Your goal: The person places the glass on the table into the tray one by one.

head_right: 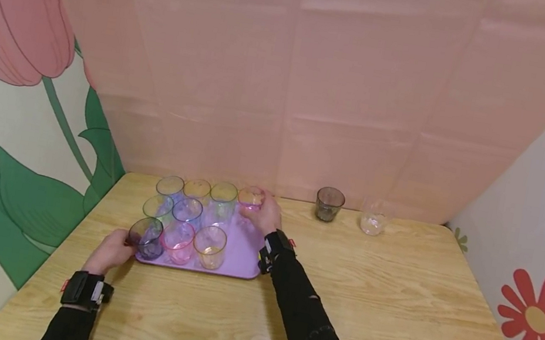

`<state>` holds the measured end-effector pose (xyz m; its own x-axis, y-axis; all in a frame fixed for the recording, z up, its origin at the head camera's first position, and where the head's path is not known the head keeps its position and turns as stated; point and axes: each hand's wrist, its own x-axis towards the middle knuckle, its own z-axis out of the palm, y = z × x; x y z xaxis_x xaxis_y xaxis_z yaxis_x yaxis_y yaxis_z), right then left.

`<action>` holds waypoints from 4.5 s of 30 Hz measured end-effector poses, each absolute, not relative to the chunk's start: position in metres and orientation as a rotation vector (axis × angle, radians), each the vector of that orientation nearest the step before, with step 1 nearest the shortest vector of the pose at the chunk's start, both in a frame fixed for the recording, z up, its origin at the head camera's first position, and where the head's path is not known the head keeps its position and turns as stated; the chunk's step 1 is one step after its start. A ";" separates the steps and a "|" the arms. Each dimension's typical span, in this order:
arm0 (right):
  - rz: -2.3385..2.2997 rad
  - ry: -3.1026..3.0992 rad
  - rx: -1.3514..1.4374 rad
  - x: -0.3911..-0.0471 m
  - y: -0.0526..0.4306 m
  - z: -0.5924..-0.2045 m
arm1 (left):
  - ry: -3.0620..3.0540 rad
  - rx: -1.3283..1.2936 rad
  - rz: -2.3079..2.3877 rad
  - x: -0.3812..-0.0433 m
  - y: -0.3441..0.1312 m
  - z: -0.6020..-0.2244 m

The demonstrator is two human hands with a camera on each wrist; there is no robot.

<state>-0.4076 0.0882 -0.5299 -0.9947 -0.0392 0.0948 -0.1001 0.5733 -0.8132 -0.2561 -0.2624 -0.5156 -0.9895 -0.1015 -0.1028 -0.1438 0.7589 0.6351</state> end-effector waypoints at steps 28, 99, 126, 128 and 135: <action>1.454 -2.722 0.187 -0.406 0.093 -0.530 | 2.875 -0.219 1.068 -0.256 -0.262 -0.517; 1.517 -2.413 -0.367 -0.435 0.247 -0.539 | 2.881 -0.225 1.058 -0.256 -0.262 -0.516; 2.102 -1.847 -0.266 -0.346 0.189 -0.529 | 2.889 -0.200 1.056 -0.254 -0.262 -0.518; 2.111 -1.852 -0.264 -0.341 0.189 -0.530 | 2.895 -0.196 1.052 -0.253 -0.262 -0.519; 2.110 -1.875 -0.236 -0.334 0.189 -0.531 | 2.896 -0.197 1.060 -0.253 -0.262 -0.520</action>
<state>-0.3340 0.1886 -0.5305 -0.9391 0.3342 0.0803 -0.1189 -0.0967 -0.9882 -0.2529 -0.2623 -0.5195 -0.9905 -0.1017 -0.0923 -0.1372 0.7567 0.6392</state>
